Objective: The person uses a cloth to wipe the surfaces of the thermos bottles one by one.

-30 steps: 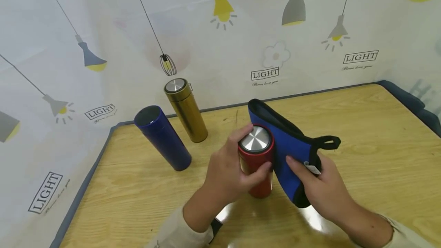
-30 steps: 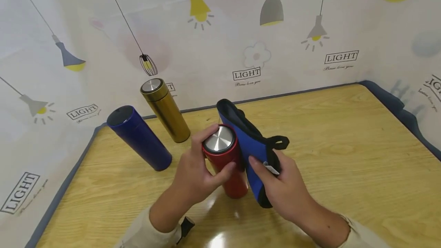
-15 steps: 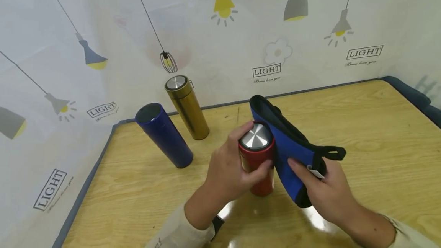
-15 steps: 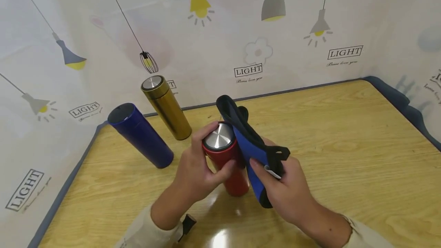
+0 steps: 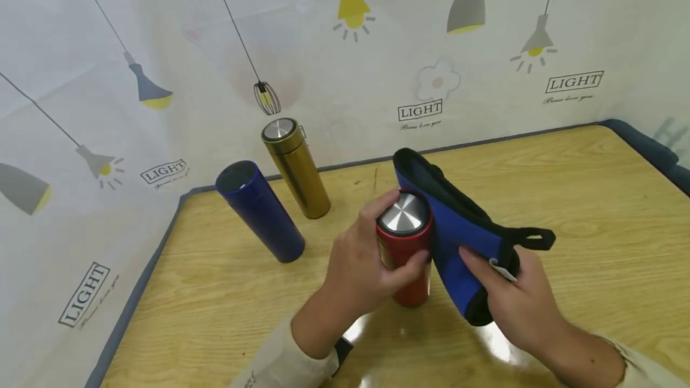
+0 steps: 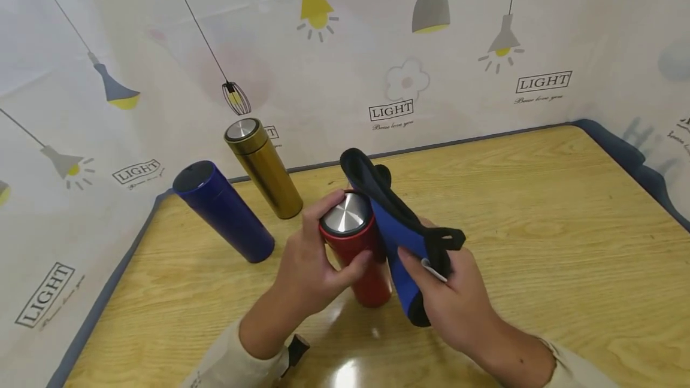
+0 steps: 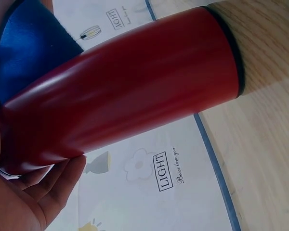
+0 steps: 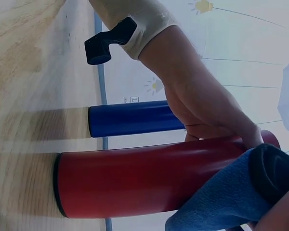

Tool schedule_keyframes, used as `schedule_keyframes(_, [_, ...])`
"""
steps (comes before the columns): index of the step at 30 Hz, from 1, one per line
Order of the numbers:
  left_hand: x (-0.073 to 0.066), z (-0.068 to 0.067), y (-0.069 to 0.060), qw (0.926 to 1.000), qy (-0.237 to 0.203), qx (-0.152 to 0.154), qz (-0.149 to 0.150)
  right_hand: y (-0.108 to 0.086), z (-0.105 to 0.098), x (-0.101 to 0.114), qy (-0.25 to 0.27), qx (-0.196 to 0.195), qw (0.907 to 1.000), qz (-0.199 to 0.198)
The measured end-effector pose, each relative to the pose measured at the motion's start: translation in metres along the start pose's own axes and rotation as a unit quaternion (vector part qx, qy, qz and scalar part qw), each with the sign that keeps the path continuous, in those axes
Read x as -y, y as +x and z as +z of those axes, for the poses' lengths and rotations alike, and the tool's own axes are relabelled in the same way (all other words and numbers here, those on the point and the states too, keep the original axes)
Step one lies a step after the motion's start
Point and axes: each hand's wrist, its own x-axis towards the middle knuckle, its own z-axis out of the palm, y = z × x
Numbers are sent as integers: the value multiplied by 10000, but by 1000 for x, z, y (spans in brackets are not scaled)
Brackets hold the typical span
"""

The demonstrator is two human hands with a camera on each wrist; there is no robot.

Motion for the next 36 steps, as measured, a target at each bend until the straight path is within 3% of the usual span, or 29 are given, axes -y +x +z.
schedule_keyframes(3, [0, 0, 0, 10000, 5, 14, 11, 0, 0, 0, 226, -22, 9993, -292])
schedule_keyframes(6, [0, -1, 1, 10000, 8, 32, -6, 1, 1, 1, -12, 4, 9994, -359])
schedule_keyframes(11, [1, 0, 0, 10000, 14, -40, 33, 3, 0, 3, -938, 88, 9956, -9])
schedule_keyframes(15, [2, 1, -1, 9999, 59, -119, 90, 3, 1, 2, -1099, 240, 9934, 207])
schedule_keyframes(21, [2, 2, -1, 9996, 167, -188, 162, 2, 2, 1, -592, 350, 9970, 366])
schedule_keyframes(31, [2, 2, -1, 9998, 37, -125, 120, -2, 2, 1, -8, 42, 9994, -351])
schedule_keyframes(36, [3, 3, 0, 9995, 103, -203, 224, 1, 2, 1, -33, 205, 9997, -146])
